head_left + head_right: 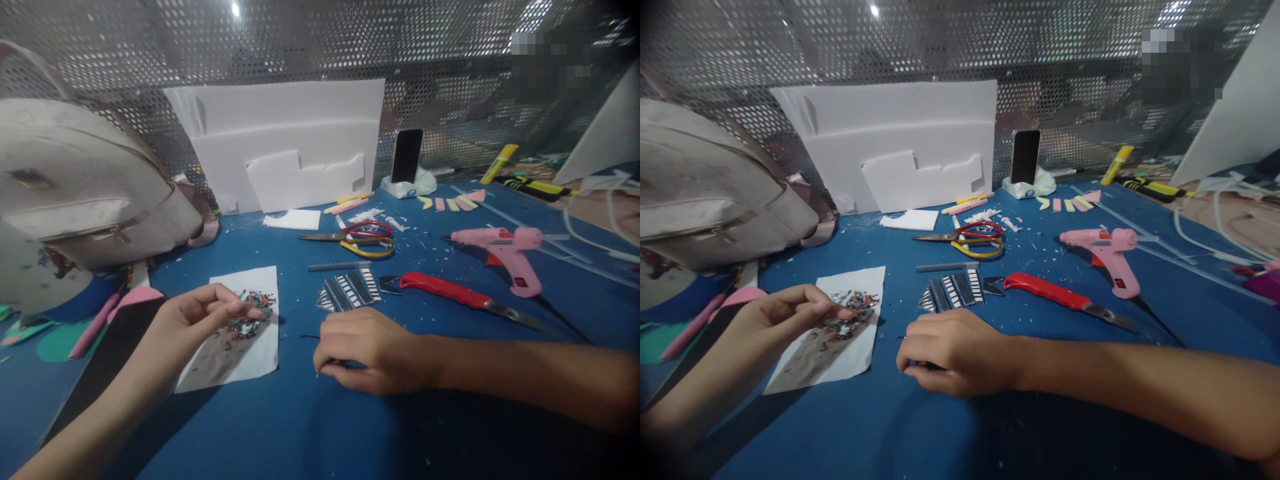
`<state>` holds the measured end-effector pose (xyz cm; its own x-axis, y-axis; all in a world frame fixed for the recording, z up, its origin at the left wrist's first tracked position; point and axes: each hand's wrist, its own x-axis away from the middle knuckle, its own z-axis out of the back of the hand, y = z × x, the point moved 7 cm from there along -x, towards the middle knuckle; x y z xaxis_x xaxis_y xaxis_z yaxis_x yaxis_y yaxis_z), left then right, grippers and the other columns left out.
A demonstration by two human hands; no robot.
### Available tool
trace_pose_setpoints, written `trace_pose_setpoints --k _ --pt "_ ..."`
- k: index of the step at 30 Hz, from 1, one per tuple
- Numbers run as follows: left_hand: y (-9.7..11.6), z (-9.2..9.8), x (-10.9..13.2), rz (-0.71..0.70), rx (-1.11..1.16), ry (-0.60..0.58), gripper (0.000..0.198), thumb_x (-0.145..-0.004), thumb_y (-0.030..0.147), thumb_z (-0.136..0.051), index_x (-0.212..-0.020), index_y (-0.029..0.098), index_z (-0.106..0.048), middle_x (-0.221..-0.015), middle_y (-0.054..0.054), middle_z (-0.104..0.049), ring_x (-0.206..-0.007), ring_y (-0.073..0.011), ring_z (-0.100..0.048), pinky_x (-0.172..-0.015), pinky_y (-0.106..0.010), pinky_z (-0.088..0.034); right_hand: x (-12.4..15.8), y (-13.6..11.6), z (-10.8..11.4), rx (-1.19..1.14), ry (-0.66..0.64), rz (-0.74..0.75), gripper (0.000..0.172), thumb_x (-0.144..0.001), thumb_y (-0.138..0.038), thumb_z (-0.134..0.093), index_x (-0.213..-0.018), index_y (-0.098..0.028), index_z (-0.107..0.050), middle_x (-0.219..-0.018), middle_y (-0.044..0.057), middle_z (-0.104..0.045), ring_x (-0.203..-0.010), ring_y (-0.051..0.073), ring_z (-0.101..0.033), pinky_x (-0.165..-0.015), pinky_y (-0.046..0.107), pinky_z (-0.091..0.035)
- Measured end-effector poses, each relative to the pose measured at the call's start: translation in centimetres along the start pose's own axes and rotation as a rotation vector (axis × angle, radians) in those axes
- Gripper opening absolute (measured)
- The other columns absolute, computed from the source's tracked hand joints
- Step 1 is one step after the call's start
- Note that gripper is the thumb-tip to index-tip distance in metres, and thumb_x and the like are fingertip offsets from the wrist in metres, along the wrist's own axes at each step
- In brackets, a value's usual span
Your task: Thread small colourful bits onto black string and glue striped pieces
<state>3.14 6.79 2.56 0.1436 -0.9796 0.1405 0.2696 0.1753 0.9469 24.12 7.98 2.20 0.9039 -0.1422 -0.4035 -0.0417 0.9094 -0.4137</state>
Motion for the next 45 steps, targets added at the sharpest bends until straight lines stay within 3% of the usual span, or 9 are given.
trace_pose_setpoints --k 9,22,28,45 --pt "1.2 -2.4 1.7 -0.207 -0.236 -0.112 0.006 -0.077 0.027 -0.069 -0.073 0.025 -0.074 -0.08 -0.002 -0.074 -0.079 -0.0187 -0.067 -0.074 -0.028 -0.052 -0.2 0.0 0.4 -0.005 0.008 -0.01 0.011 -0.093 -0.018 -0.048 -0.093 -0.017 -0.059 -0.081 0.001 -0.058 -0.074 0.012 -0.048 -0.067 0.025 -0.038" --pt "0.5 -6.3 3.4 -0.331 -0.099 -0.077 0.012 -0.081 0.016 -0.065 -0.073 0.024 -0.07 -0.075 0.0 -0.067 -0.072 -0.0146 -0.063 -0.064 -0.023 -0.05 -0.1 0.2 0.7 -0.088 0.042 -0.061 0.01 -0.093 -0.018 -0.05 -0.095 -0.018 -0.06 -0.081 0.001 -0.057 -0.074 0.011 -0.048 -0.069 0.025 -0.039" --pt "-0.3 -6.4 3.9 -0.258 -0.087 -0.092 0.006 -0.081 0.018 -0.067 -0.078 0.024 -0.067 -0.077 0.001 -0.067 -0.072 -0.0127 -0.063 -0.065 -0.019 -0.051 -0.1 0.6 0.8 -0.172 0.059 -0.106 0.008 -0.091 -0.016 -0.053 -0.094 -0.017 -0.06 -0.08 0.0 -0.056 -0.073 0.01 -0.049 -0.069 0.024 -0.04" --pt "0.3 -6.4 3.8 -0.322 -0.146 -0.098 0.008 -0.081 0.02 -0.067 -0.075 0.025 -0.07 -0.075 0.0 -0.071 -0.071 -0.0154 -0.066 -0.065 -0.023 -0.052 -0.1 0.5 1.4 -0.227 0.126 -0.102 0.008 -0.091 -0.016 -0.053 -0.092 -0.017 -0.061 -0.081 0.001 -0.056 -0.073 0.01 -0.051 -0.068 0.024 -0.042"
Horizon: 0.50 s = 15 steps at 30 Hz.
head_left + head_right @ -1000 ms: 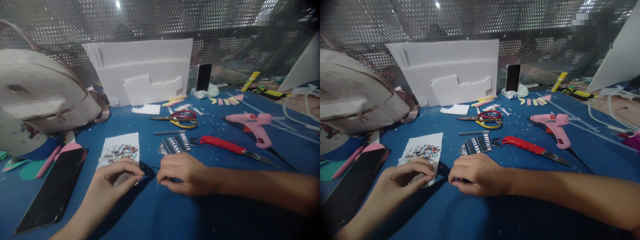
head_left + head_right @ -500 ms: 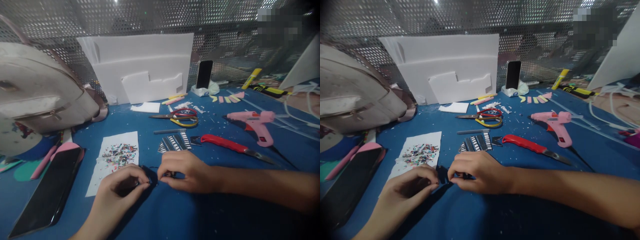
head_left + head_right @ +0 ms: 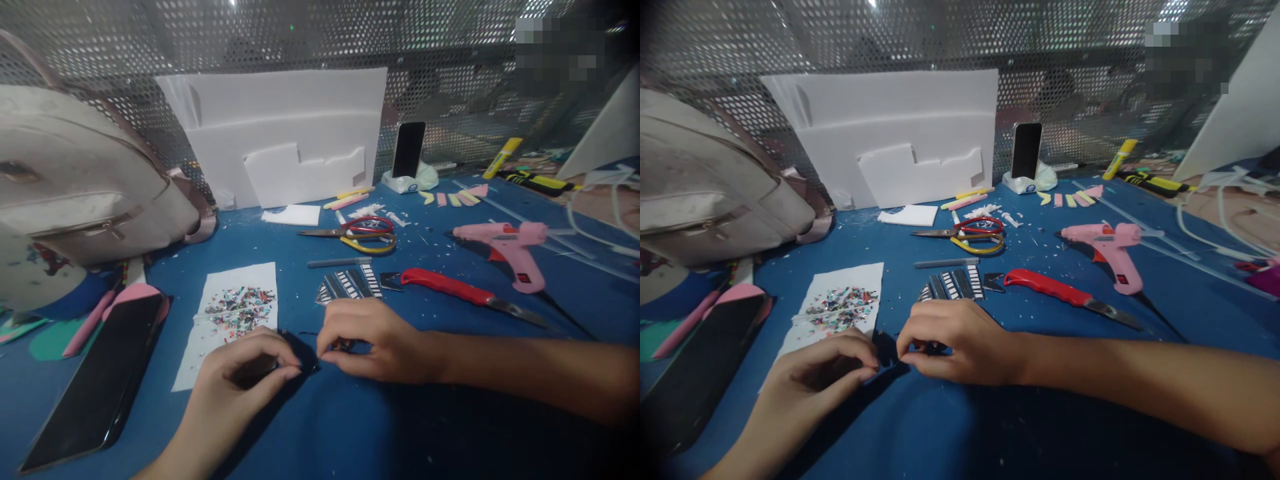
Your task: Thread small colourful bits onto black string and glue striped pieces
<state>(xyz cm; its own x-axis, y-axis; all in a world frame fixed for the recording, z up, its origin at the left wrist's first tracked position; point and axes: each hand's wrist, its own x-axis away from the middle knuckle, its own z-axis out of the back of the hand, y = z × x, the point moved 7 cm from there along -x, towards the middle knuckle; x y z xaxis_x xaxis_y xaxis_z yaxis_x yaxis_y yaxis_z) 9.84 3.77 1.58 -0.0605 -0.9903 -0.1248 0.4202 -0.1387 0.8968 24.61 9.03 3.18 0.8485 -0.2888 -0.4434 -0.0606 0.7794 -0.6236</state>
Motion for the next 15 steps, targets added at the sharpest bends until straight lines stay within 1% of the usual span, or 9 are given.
trace_pose_setpoints --k 3,9,15 --pt "-0.01 0.0 -0.09 -0.005 -0.009 0.004 0.008 -0.08 0.021 -0.067 -0.074 0.024 -0.07 -0.074 0.0 -0.071 -0.07 -0.0161 -0.066 -0.065 -0.024 -0.052 0.04 0.02 -0.1 0.011 -0.006 0.002 0.008 -0.091 -0.017 -0.053 -0.093 -0.017 -0.061 -0.082 0.001 -0.056 -0.074 0.01 -0.051 -0.068 0.024 -0.043" --pt "0.03 -0.01 0.22 -0.012 -0.007 -0.005 0.01 -0.082 0.019 -0.066 -0.075 0.026 -0.071 -0.076 0.001 -0.071 -0.073 -0.0147 -0.066 -0.067 -0.023 -0.051 -0.03 -0.04 0.12 -0.007 0.011 -0.002 0.006 -0.09 -0.016 -0.055 -0.091 -0.017 -0.061 -0.08 0.001 -0.056 -0.072 0.01 -0.051 -0.066 0.023 -0.042" --pt "0.29 0.08 0.22 -0.027 -0.008 0.003 0.011 -0.081 0.019 -0.066 -0.075 0.025 -0.072 -0.076 0.0 -0.072 -0.072 -0.0156 -0.067 -0.066 -0.024 -0.051 -0.06 -0.1 0.21 -0.013 0.017 0.001 0.007 -0.09 -0.015 -0.055 -0.091 -0.017 -0.062 -0.08 0.001 -0.057 -0.073 0.01 -0.051 -0.066 0.023 -0.042"
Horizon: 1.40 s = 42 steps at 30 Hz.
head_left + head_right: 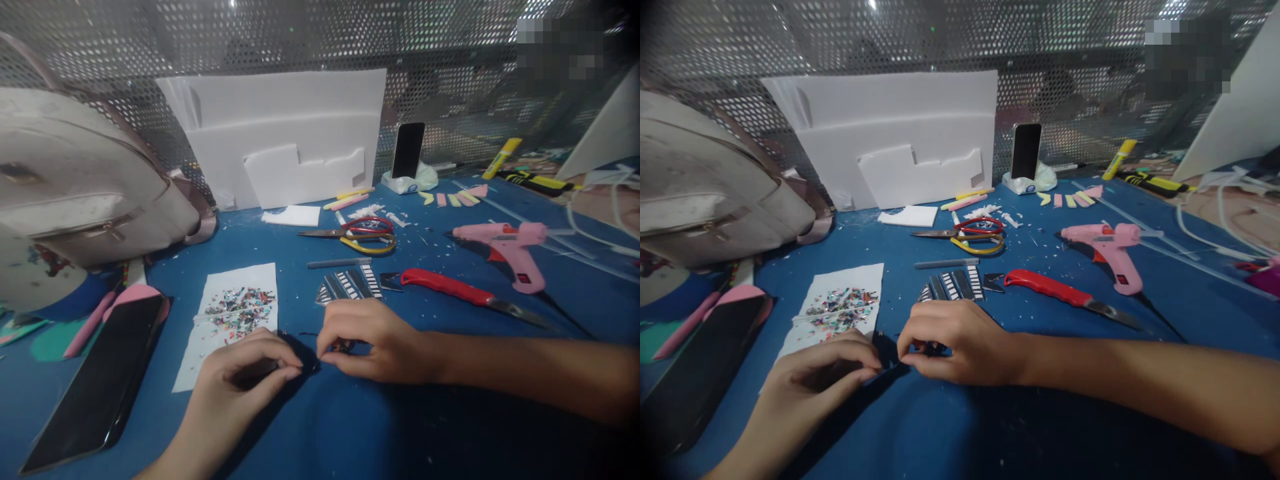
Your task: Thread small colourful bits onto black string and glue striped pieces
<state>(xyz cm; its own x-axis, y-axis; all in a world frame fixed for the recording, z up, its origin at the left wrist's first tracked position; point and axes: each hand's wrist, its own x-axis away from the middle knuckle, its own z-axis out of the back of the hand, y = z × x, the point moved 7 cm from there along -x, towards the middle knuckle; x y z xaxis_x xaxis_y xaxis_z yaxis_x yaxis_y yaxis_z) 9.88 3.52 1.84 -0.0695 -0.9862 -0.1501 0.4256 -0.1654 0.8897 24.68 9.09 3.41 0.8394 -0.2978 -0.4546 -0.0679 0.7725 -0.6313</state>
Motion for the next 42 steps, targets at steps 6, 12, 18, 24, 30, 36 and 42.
trace_pose_setpoints --k 6,12,18,24,30,36,42 --pt "-0.03 -0.07 -0.11 -0.003 -0.013 -0.006 0.011 -0.081 0.018 -0.067 -0.077 0.026 -0.073 -0.077 0.001 -0.073 -0.072 -0.015 -0.067 -0.067 -0.023 -0.052 0.05 -0.01 -0.05 -0.008 0.019 0.012 0.007 -0.09 -0.017 -0.055 -0.089 -0.016 -0.062 -0.079 0.001 -0.058 -0.072 0.01 -0.052 -0.066 0.023 -0.042" --pt "-0.11 -0.23 -0.15 0.001 -0.006 -0.024 0.011 -0.081 0.017 -0.068 -0.077 0.026 -0.073 -0.078 0.001 -0.072 -0.074 -0.0148 -0.066 -0.069 -0.025 -0.051 0.13 -0.45 0.09 0.026 0.053 0.059 0.007 -0.088 -0.019 -0.057 -0.083 -0.017 -0.061 -0.075 0.0 -0.059 -0.07 0.01 -0.051 -0.065 0.023 -0.041" --pt "0.2 -0.53 -0.01 -0.017 0.037 -0.049 0.012 -0.082 0.015 -0.067 -0.076 0.024 -0.07 -0.077 0.0 -0.07 -0.075 -0.0144 -0.066 -0.069 -0.024 -0.051 0.33 -0.63 0.07 0.097 0.065 0.057 0.007 -0.087 -0.019 -0.056 -0.08 -0.018 -0.059 -0.073 -0.002 -0.058 -0.069 0.009 -0.049 -0.065 0.023 -0.039" --pt "-0.1 -0.67 0.07 0.009 0.066 -0.055 0.01 -0.082 0.015 -0.067 -0.077 0.023 -0.069 -0.079 0.001 -0.07 -0.076 -0.013 -0.065 -0.069 -0.022 -0.051 0.26 -0.58 0.13 0.116 0.08 0.049 0.007 -0.082 -0.014 -0.059 -0.077 -0.018 -0.057 -0.07 -0.004 -0.054 -0.066 0.008 -0.047 -0.064 0.022 -0.036" --pt "0.04 -0.63 0.22 -0.016 0.066 -0.045 0.011 -0.082 0.013 -0.067 -0.076 0.021 -0.069 -0.077 0.0 -0.07 -0.075 -0.0127 -0.065 -0.069 -0.022 -0.051 0.21 -0.39 -0.08 0.134 0.071 0.056 0.007 -0.082 -0.014 -0.059 -0.076 -0.018 -0.056 -0.069 -0.004 -0.053 -0.066 0.008 -0.046 -0.066 0.022 -0.036" --pt "0.12 -0.55 0.14 -0.03 0.059 -0.043 0.01 -0.082 0.013 -0.067 -0.076 0.021 -0.069 -0.077 0.0 -0.07 -0.075 -0.0131 -0.066 -0.068 -0.022 -0.051 0.29 -0.46 -0.11 0.137 0.058 0.071 0.007 -0.083 -0.016 -0.058 -0.077 -0.019 -0.056 -0.069 -0.004 -0.053 -0.066 0.008 -0.045 -0.065 0.022 -0.036" --pt "0.28 -0.53 -0.01 -0.051 0.05 -0.033 0.01 -0.082 0.014 -0.067 -0.076 0.021 -0.069 -0.076 0.0 -0.07 -0.073 -0.0125 -0.066 -0.067 -0.022 -0.051 0.28 -0.44 -0.13 0.148 0.056 0.058 0.007 -0.082 -0.016 -0.058 -0.076 -0.019 -0.057 -0.069 -0.004 -0.053 -0.065 0.009 -0.045 -0.065 0.023 -0.036"
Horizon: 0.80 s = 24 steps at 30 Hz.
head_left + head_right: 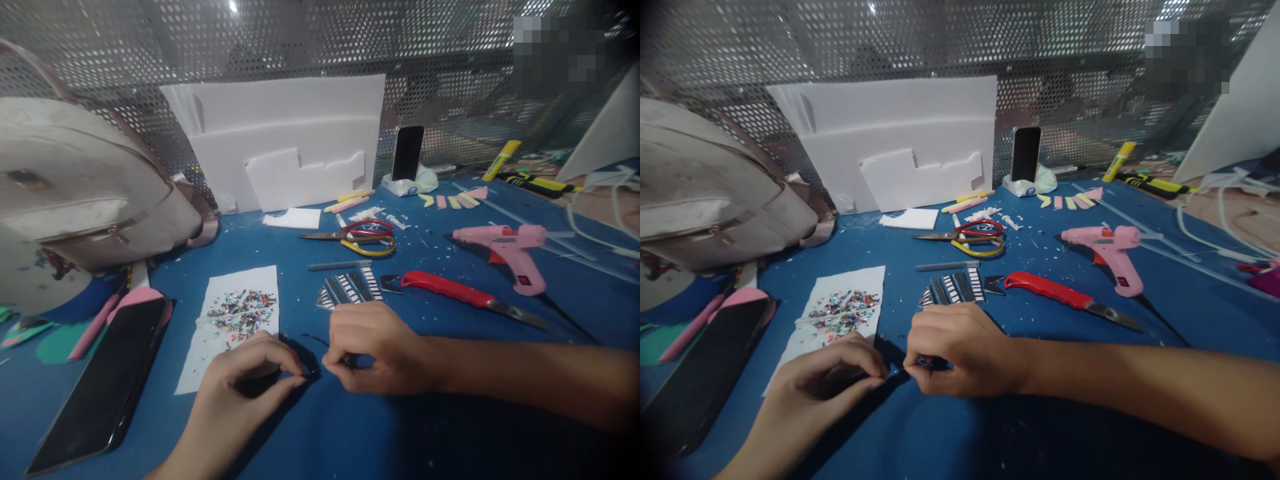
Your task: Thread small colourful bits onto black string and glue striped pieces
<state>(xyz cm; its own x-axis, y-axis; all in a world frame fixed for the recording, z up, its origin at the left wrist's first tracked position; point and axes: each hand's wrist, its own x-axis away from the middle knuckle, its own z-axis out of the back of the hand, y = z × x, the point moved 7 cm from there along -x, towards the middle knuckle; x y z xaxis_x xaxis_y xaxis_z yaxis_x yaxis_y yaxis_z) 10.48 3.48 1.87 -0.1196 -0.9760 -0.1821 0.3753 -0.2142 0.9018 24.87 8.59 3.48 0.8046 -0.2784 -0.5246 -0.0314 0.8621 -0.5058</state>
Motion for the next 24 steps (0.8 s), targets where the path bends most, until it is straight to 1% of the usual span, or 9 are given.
trace_pose_setpoints --k 18,24 --pt "-0.45 -0.07 0.12 0.038 -0.004 -0.017 0.008 -0.082 0.015 -0.068 -0.077 0.021 -0.069 -0.078 -0.001 -0.07 -0.076 -0.0144 -0.065 -0.069 -0.024 -0.051 -0.1 -0.05 0.02 0.009 0.012 0.004 0.009 -0.082 -0.014 -0.057 -0.074 -0.018 -0.055 -0.068 -0.004 -0.051 -0.064 0.009 -0.043 -0.062 0.023 -0.034" --pt "-0.3 -0.08 -0.04 0.019 -0.001 -0.013 0.008 -0.082 0.015 -0.068 -0.076 0.021 -0.069 -0.077 0.0 -0.07 -0.075 -0.013 -0.065 -0.069 -0.023 -0.05 -0.08 -0.21 -0.04 0.012 0.017 0.011 0.01 -0.082 -0.014 -0.058 -0.074 -0.018 -0.054 -0.068 -0.004 -0.051 -0.064 0.008 -0.043 -0.062 0.023 -0.034"
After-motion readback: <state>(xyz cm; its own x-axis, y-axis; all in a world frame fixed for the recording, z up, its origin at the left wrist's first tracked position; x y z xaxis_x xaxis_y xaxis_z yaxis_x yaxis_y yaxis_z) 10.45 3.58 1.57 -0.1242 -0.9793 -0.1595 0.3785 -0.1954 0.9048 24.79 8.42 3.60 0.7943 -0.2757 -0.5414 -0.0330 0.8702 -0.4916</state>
